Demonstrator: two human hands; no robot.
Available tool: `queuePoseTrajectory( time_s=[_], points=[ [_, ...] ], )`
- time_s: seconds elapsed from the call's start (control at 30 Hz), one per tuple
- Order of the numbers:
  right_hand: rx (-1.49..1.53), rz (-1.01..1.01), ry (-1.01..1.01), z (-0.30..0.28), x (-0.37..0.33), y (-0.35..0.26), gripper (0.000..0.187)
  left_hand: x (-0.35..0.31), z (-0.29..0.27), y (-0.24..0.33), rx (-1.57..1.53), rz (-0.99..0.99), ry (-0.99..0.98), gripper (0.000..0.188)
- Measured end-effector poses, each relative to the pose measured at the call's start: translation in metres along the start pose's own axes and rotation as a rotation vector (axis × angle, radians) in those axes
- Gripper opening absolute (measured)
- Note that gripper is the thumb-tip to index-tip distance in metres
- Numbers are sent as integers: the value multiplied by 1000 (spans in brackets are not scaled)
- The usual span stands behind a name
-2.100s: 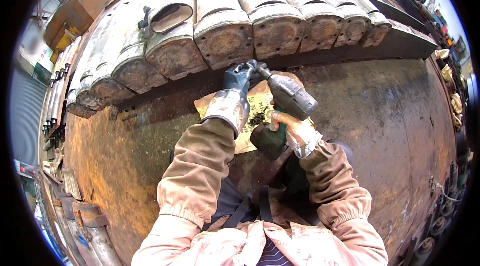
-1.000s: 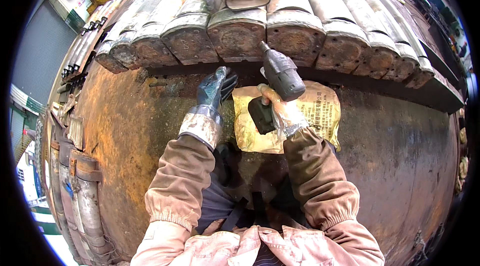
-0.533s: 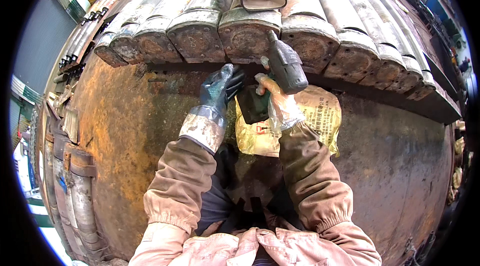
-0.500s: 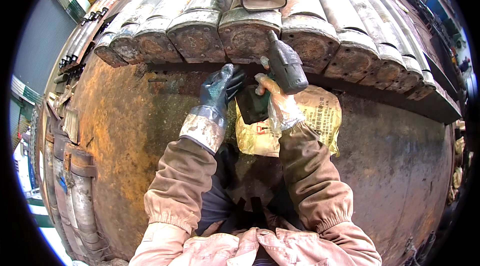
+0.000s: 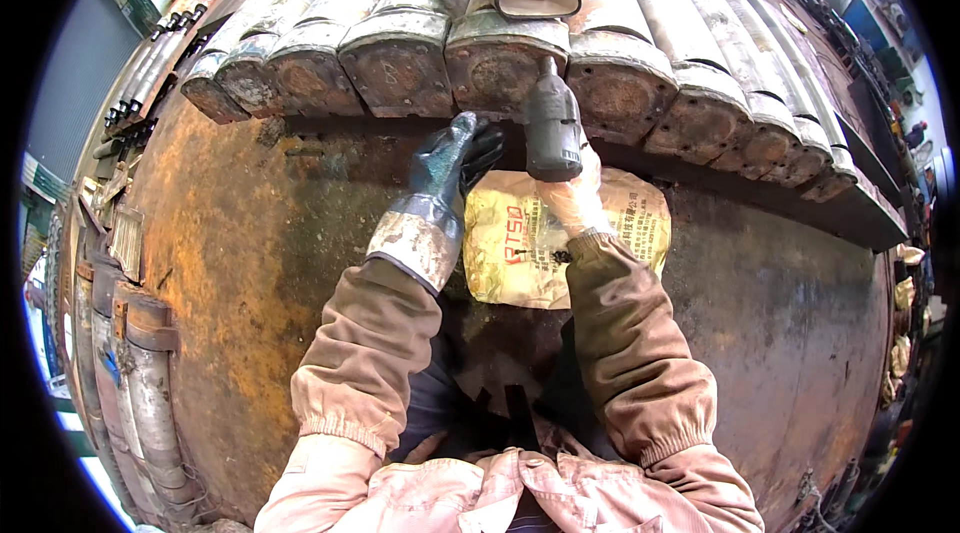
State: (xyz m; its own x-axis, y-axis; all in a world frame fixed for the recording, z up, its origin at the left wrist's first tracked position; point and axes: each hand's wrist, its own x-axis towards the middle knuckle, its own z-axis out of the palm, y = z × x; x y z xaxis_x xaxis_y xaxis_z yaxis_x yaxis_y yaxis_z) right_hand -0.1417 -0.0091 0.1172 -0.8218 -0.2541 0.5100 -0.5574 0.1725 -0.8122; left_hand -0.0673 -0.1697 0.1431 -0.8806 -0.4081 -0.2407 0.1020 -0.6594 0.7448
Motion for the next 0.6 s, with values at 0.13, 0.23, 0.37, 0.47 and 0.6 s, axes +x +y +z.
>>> queuePoseTrajectory(
  time_s=[0.13,0.23,0.37,0.47,0.6],
  points=[
    [87,-10,61,18,-7,8,30,2,9,-6,-8,-9,-77,39],
    [3,-14,53,15,-9,-10,30,6,1,-7,-14,-27,-72,38],
    [27,73,29,11,-7,-16,32,6,0,-8,-38,-40,-61,38],
    [15,86,2,6,-5,-20,31,12,-2,-8,-57,-70,-80,38],
    [-72,5,9,2,-9,-17,29,11,5,-10,48,-50,-65,47]
  ],
)
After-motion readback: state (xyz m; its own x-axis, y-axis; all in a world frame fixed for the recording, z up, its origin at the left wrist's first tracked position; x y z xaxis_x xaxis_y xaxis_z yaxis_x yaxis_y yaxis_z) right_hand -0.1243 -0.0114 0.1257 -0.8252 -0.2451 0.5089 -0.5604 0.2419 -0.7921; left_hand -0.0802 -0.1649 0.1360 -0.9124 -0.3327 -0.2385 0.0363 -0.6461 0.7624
